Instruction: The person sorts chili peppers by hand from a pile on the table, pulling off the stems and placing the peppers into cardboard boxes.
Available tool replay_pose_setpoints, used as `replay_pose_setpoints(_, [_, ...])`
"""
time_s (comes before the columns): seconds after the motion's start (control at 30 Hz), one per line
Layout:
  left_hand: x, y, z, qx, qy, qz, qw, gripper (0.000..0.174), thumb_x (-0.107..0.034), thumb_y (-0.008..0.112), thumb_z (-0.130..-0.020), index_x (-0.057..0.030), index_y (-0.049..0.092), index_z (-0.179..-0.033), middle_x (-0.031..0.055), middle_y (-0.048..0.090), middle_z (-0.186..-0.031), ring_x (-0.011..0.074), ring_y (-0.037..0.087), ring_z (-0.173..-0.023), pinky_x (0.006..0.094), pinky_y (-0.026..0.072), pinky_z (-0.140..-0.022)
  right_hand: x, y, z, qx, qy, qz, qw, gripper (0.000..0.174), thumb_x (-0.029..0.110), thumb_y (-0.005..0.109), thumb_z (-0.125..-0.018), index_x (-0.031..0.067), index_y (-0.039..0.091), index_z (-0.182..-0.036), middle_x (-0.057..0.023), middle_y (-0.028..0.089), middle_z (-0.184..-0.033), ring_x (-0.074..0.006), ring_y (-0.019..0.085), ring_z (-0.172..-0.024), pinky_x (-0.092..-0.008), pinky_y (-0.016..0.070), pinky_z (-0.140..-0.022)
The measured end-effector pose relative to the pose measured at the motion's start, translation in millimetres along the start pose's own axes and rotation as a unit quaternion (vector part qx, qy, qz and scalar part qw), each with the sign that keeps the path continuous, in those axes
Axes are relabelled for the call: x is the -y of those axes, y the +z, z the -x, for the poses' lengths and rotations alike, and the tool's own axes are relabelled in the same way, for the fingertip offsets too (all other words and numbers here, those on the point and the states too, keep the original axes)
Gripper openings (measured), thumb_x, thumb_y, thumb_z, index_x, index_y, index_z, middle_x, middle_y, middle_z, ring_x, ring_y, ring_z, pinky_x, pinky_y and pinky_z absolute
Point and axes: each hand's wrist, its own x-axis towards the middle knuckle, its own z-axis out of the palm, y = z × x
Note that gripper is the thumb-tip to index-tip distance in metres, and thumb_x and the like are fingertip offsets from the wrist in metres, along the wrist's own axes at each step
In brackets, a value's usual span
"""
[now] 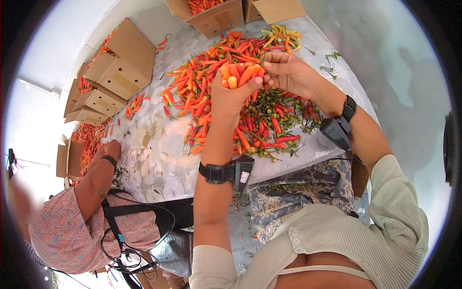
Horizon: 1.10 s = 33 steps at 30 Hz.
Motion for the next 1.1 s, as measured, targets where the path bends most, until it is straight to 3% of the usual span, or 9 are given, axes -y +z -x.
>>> replay_pose_setpoints(0.1, [-10, 3, 2, 0.008, -0.058, 0.022, 0.998, 0.037, 0.002, 0.078, -0.072, -0.0010, 0.058, -0.102, 0.0079, 0.066, -0.093, 0.0155, 0.066, -0.080, 0.0267, 0.0553, -0.067, 1, -1, 0, -0.003, -0.003, 0.024, 1.000, 0.011, 0.014, 0.061, -0.092, 0.0055, 0.060, -0.100, 0.0000, 0.063, -0.086, -0.0084, 0.063, -0.077, -0.0222, 0.0539, -0.070])
replay_pose_setpoints(0.2, [-1, 1, 1, 0.017, -0.047, 0.026, 0.998, 0.030, -0.002, 0.076, -0.075, -0.0024, 0.062, -0.101, 0.0074, 0.070, -0.091, 0.0146, 0.068, -0.071, 0.0198, 0.0462, -0.047, 0, 5, 0, -0.043, -0.015, 0.044, 0.998, 0.011, 0.014, 0.063, -0.091, 0.0064, 0.060, -0.099, 0.0014, 0.062, -0.085, -0.0081, 0.060, -0.073, -0.0219, 0.0513, -0.068])
replay_pose_setpoints(0.4, [2, 0, 1, 0.006, -0.039, -0.023, 0.999, 0.031, -0.002, 0.076, -0.074, -0.0021, 0.062, -0.102, 0.0068, 0.070, -0.090, 0.0166, 0.068, -0.069, 0.0211, 0.0499, -0.053, 1, 3, -1, -0.104, -0.086, 0.285, 0.949, 0.010, 0.015, 0.066, -0.089, 0.0073, 0.060, -0.089, 0.0024, 0.060, -0.087, -0.0070, 0.057, -0.076, -0.0232, 0.0478, -0.070])
replay_pose_setpoints(0.6, [7, 0, 0, 0.002, -0.027, -0.004, 1.000, 0.031, -0.004, 0.076, -0.074, -0.0021, 0.062, -0.102, 0.0074, 0.069, -0.090, 0.0160, 0.068, -0.069, 0.0221, 0.0493, -0.053, -2, 3, -1, -0.090, -0.165, 0.349, 0.918, 0.009, 0.011, 0.068, -0.087, 0.0057, 0.062, -0.090, 0.0021, 0.060, -0.084, -0.0053, 0.056, -0.079, -0.0223, 0.0468, -0.071])
replay_pose_setpoints(0.7, [5, 0, 1, 0.009, -0.032, -0.018, 0.999, 0.031, -0.003, 0.075, -0.074, -0.0019, 0.062, -0.102, 0.0080, 0.069, -0.090, 0.0158, 0.067, -0.069, 0.0231, 0.0501, -0.054, -5, 8, 1, -0.150, -0.186, 0.439, 0.866, 0.010, 0.010, 0.068, -0.087, 0.0039, 0.062, -0.092, 0.0015, 0.061, -0.084, -0.0054, 0.056, -0.077, -0.0217, 0.0465, -0.070])
replay_pose_setpoints(0.8, [4, 2, 2, -0.004, -0.034, -0.012, 0.999, 0.029, -0.002, 0.075, -0.074, -0.0020, 0.061, -0.100, 0.0079, 0.069, -0.088, 0.0156, 0.067, -0.067, 0.0230, 0.0494, -0.053, -1, 13, 1, -0.260, -0.250, 0.479, 0.800, 0.017, 0.012, 0.070, -0.081, 0.0022, 0.064, -0.094, -0.0029, 0.064, -0.080, -0.0112, 0.059, -0.071, -0.0270, 0.0482, -0.066])
replay_pose_setpoints(0.9, [-6, 2, 3, -0.010, -0.057, -0.006, 0.998, 0.031, 0.000, 0.074, -0.074, -0.0029, 0.057, -0.100, 0.0055, 0.066, -0.085, 0.0145, 0.065, -0.066, 0.0229, 0.0482, -0.050, 9, -6, -4, -0.279, -0.292, 0.480, 0.779, 0.019, 0.014, 0.070, -0.080, 0.0021, 0.065, -0.094, -0.0057, 0.065, -0.082, -0.0162, 0.061, -0.072, -0.0305, 0.0497, -0.068])
replay_pose_setpoints(1.0, [-8, 2, 2, -0.038, -0.056, -0.011, 0.998, 0.029, -0.003, 0.074, -0.076, -0.0047, 0.058, -0.100, 0.0036, 0.066, -0.080, 0.0133, 0.065, -0.062, 0.0203, 0.0427, -0.046, 8, -17, -3, -0.261, -0.224, 0.562, 0.752, 0.020, 0.018, 0.071, -0.079, 0.0028, 0.066, -0.092, -0.0078, 0.066, -0.085, -0.0219, 0.064, -0.074, -0.0346, 0.0506, -0.068])
replay_pose_setpoints(1.1, [-9, 2, 2, -0.054, -0.054, -0.009, 0.997, 0.029, -0.003, 0.075, -0.076, -0.0057, 0.058, -0.099, 0.0025, 0.066, -0.079, 0.0125, 0.065, -0.063, 0.0197, 0.0410, -0.045, 9, -22, -1, -0.203, -0.216, 0.708, 0.641, 0.024, 0.027, 0.071, -0.079, 0.0041, 0.067, -0.087, -0.0112, 0.066, -0.081, -0.0281, 0.064, -0.075, -0.0389, 0.0499, -0.067])
